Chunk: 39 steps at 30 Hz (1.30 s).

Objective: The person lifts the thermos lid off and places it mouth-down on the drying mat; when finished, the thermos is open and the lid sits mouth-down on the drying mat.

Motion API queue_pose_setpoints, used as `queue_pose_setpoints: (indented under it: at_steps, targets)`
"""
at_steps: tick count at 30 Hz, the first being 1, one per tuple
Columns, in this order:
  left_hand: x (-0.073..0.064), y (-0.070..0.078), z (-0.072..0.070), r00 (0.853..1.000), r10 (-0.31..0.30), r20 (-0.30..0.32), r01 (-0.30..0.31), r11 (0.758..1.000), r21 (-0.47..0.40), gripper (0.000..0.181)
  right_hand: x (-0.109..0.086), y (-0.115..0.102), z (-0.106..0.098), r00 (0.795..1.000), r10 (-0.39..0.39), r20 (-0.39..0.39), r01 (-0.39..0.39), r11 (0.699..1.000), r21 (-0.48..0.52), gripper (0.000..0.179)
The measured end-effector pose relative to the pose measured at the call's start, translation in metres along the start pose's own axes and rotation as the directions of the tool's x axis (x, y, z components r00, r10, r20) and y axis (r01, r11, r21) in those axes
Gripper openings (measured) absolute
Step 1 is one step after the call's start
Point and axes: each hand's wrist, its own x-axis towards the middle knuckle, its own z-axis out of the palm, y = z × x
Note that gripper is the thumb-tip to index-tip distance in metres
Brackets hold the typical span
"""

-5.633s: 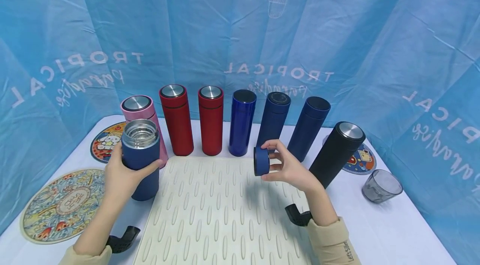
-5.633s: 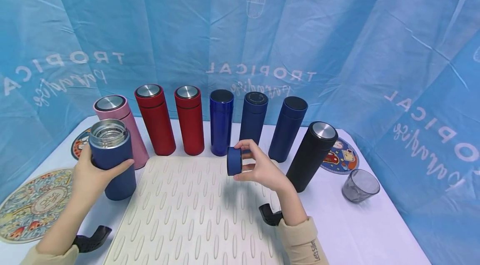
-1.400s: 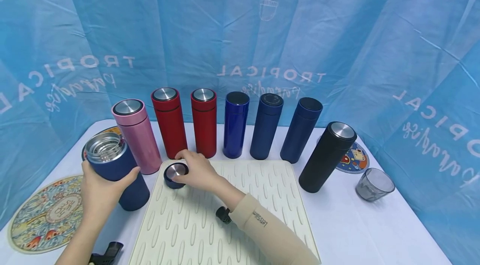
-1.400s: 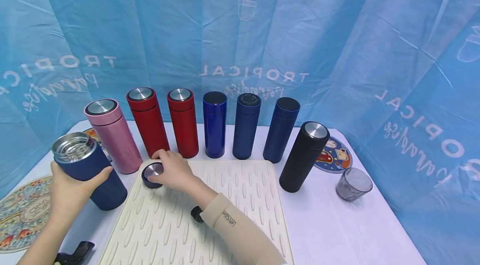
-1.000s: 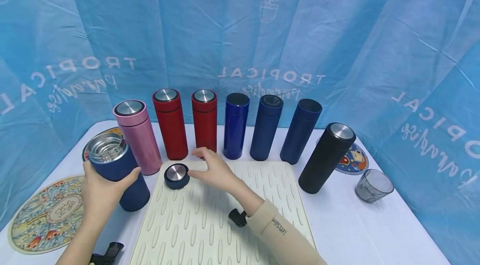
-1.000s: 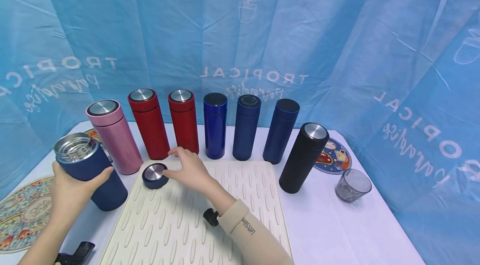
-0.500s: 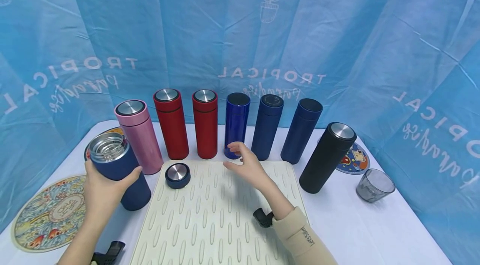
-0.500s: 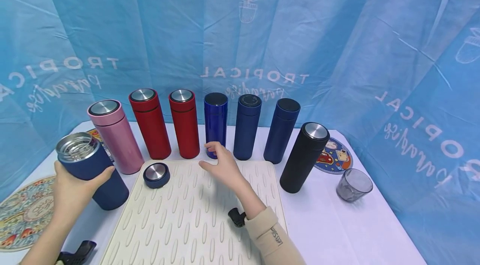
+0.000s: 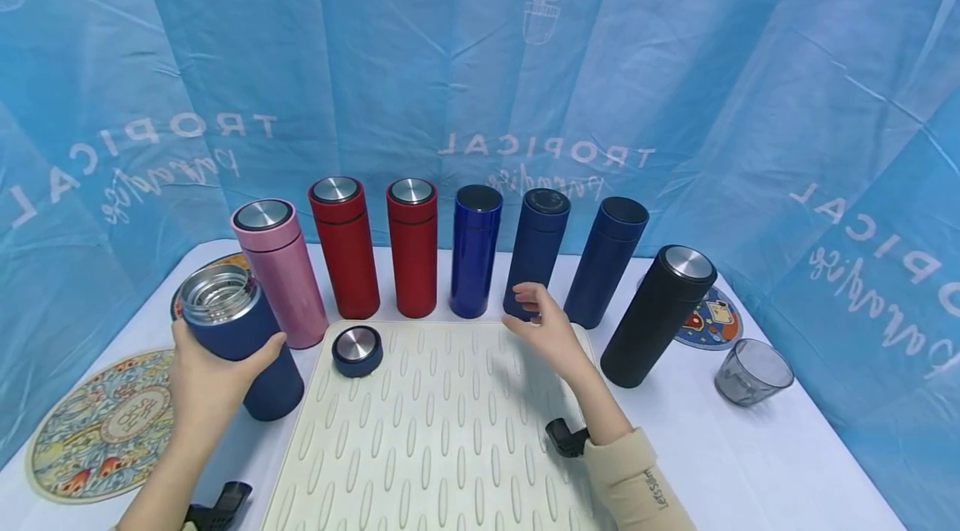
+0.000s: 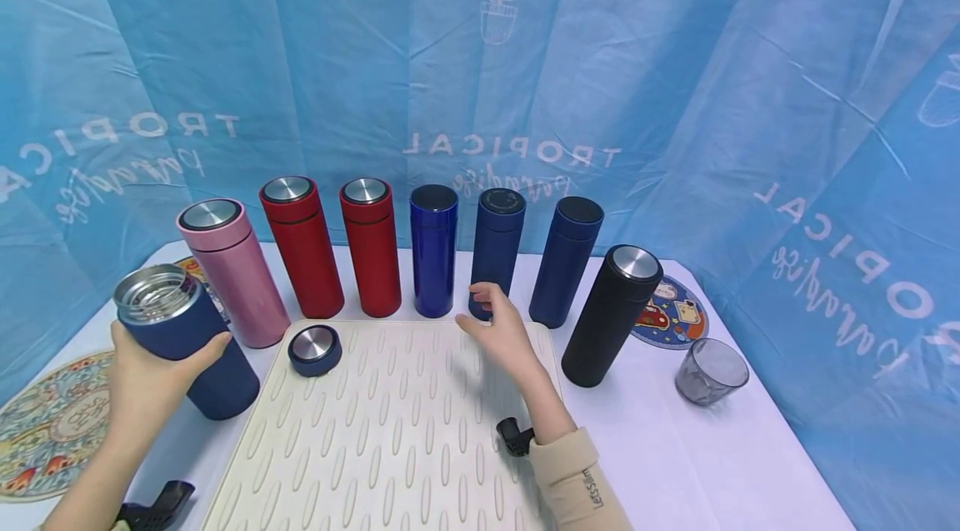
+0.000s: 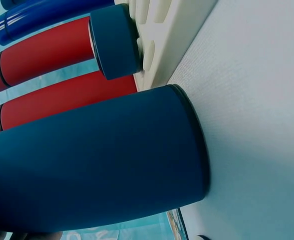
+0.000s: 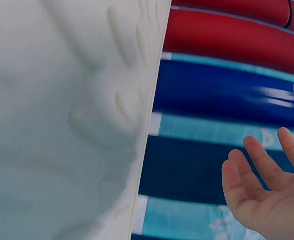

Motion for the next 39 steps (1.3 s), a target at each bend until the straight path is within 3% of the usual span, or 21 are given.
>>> queue_pose_setpoints:
  at_steps: [16, 25, 32, 36, 39]
  targets:
    - [-0.001, 0.001, 0.002, 1.000, 0.027, -0.013, -0.027, 1.000, -0.005, 0.106, -0.005, 0.029, -0.031, 0.993, 0.116, -0.036, -0.119, 0.990, -0.083, 0.048]
    - [-0.003, 0.001, 0.001, 1.000, 0.009, -0.015, -0.009, 1.000, -0.022, 0.106, -0.004, 0.043, -0.034, 0.986, 0.162, -0.042, -0.166, 0.978, -0.122, 0.048]
    - [-0.003, 0.002, 0.001, 1.000, -0.003, -0.014, 0.003, 0.999, -0.034, 0.107, -0.003, 0.050, -0.035, 0.981, 0.192, -0.034, -0.195, 0.957, -0.217, 0.053]
    - [-0.004, 0.004, 0.002, 1.000, -0.014, -0.026, 0.012, 0.997, -0.080, 0.109, -0.002, 0.053, -0.035, 0.979, 0.204, -0.018, -0.202, 0.948, -0.244, 0.052]
    - [-0.004, 0.006, 0.002, 0.998, 0.022, -0.060, -0.031, 0.987, -0.155, 0.108, -0.002, 0.055, -0.035, 0.978, 0.209, -0.007, -0.204, 0.946, -0.251, 0.052]
